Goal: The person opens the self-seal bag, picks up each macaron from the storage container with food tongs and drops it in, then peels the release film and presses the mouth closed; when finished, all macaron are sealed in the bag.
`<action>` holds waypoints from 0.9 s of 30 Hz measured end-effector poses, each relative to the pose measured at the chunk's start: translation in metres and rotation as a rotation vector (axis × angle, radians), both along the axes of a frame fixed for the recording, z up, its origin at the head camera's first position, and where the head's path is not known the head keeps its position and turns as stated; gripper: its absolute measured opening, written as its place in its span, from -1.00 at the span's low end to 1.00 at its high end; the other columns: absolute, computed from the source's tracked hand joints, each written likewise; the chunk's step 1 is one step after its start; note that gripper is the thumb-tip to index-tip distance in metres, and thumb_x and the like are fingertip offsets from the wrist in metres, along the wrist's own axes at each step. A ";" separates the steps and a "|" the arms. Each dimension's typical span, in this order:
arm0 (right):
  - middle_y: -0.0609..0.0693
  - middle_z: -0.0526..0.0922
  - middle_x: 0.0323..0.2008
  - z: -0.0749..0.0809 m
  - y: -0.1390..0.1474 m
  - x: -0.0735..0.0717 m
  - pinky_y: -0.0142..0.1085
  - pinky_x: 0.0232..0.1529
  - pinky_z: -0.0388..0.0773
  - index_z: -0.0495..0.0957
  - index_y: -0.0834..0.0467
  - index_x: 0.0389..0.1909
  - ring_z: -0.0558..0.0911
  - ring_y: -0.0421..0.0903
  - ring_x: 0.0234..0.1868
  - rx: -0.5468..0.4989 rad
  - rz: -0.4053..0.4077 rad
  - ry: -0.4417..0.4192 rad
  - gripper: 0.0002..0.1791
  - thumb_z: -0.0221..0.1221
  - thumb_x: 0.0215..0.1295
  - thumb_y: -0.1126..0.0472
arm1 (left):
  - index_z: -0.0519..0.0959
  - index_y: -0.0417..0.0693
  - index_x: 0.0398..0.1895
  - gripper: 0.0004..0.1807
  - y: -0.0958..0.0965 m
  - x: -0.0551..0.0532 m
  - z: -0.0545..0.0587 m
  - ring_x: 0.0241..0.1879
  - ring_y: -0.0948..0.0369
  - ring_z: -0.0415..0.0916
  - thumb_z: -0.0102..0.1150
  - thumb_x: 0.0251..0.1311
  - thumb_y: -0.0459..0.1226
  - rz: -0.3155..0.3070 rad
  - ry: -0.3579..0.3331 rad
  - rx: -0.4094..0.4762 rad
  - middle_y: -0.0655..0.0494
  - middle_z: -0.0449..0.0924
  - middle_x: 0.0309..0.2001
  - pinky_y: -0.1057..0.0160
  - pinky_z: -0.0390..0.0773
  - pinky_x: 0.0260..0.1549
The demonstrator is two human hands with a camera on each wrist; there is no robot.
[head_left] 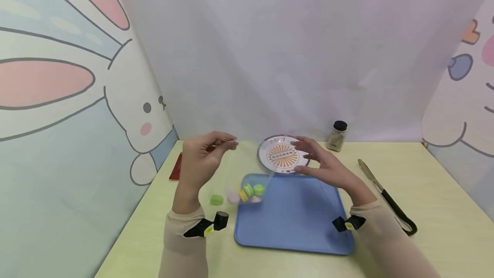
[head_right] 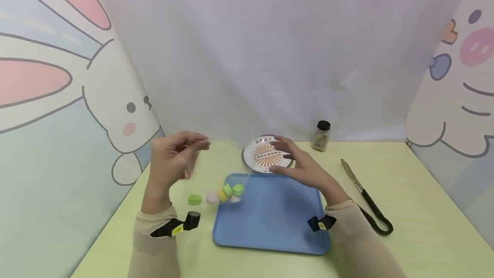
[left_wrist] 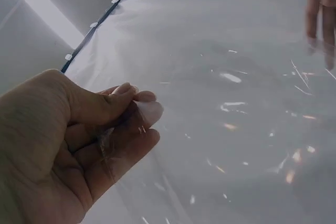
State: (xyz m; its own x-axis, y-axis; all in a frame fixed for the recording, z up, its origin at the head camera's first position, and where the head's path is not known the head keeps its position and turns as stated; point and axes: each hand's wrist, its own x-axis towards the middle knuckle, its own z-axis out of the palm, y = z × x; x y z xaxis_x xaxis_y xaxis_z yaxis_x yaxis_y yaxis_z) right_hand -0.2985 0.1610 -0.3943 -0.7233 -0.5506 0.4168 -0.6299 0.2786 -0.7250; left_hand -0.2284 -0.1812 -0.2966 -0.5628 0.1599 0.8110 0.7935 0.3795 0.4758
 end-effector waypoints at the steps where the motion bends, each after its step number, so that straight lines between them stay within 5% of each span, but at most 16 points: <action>1: 0.08 0.42 0.38 0.007 -0.007 0.004 0.05 0.22 0.46 0.16 0.01 0.53 0.43 0.07 0.36 -0.054 0.034 -0.031 -0.16 0.36 0.30 0.23 | 0.77 -0.06 -0.32 -0.88 0.002 0.000 0.000 -0.42 0.28 0.71 0.42 0.14 -0.45 -0.032 -0.016 0.014 0.12 0.76 -0.40 0.40 0.48 -0.58; 6: 0.08 0.71 0.01 0.025 -0.025 0.015 -0.23 -0.03 0.63 0.55 0.28 0.18 0.68 -0.03 0.04 -0.303 0.100 -0.094 -0.65 0.21 0.39 0.39 | 0.76 -0.11 -0.26 -0.88 0.008 -0.003 -0.004 -0.36 0.15 0.73 0.38 0.18 -0.46 -0.179 -0.133 0.070 0.03 0.76 -0.36 0.23 0.69 -0.38; 9: 0.15 0.76 -0.22 0.031 -0.019 0.017 -0.24 -0.11 0.65 0.60 0.48 -0.06 0.73 0.01 -0.14 -0.429 0.117 -0.061 -0.81 0.08 0.44 0.50 | 0.75 -0.17 -0.19 -0.87 0.007 -0.008 -0.009 -0.29 0.07 0.74 0.35 0.21 -0.45 -0.252 -0.296 0.121 -0.05 0.76 -0.29 0.11 0.71 -0.25; 13: 0.19 0.75 -0.28 0.039 -0.006 0.019 -0.18 -0.19 0.67 0.61 0.49 -0.10 0.74 0.03 -0.23 -0.453 0.115 -0.026 -0.82 0.06 0.43 0.53 | 0.71 -0.27 -0.11 -0.82 0.004 -0.019 -0.019 -0.17 0.02 0.73 0.34 0.24 -0.40 -0.324 -0.549 0.176 -0.11 0.75 -0.19 0.06 0.69 -0.14; 15: 0.20 0.75 -0.27 0.041 -0.001 0.019 -0.17 -0.21 0.68 0.63 0.46 -0.10 0.75 0.03 -0.24 -0.416 0.097 -0.030 -0.82 0.08 0.44 0.50 | 0.70 -0.28 -0.09 -0.79 0.004 -0.027 -0.025 -0.13 0.01 0.72 0.35 0.25 -0.35 -0.341 -0.620 0.164 -0.11 0.75 -0.16 0.05 0.67 -0.10; 21: 0.20 0.76 -0.23 0.039 0.007 0.013 -0.20 -0.20 0.68 0.66 0.38 -0.06 0.75 0.06 -0.20 -0.296 0.033 -0.019 -0.82 0.12 0.42 0.47 | 0.74 -0.12 -0.09 -0.80 0.001 -0.044 -0.043 -0.12 -0.02 0.71 0.37 0.26 -0.27 -0.353 -0.642 0.084 -0.06 0.74 -0.13 0.06 0.67 -0.08; 27: 0.17 0.76 -0.17 0.037 0.011 0.010 -0.15 -0.19 0.68 0.65 0.31 0.02 0.75 0.07 -0.16 -0.256 0.076 0.028 -0.74 0.13 0.39 0.52 | 0.72 -0.12 -0.04 -0.79 -0.003 -0.049 -0.048 -0.08 0.00 0.71 0.32 0.31 -0.27 -0.404 -0.611 0.050 -0.06 0.75 -0.10 0.05 0.66 -0.07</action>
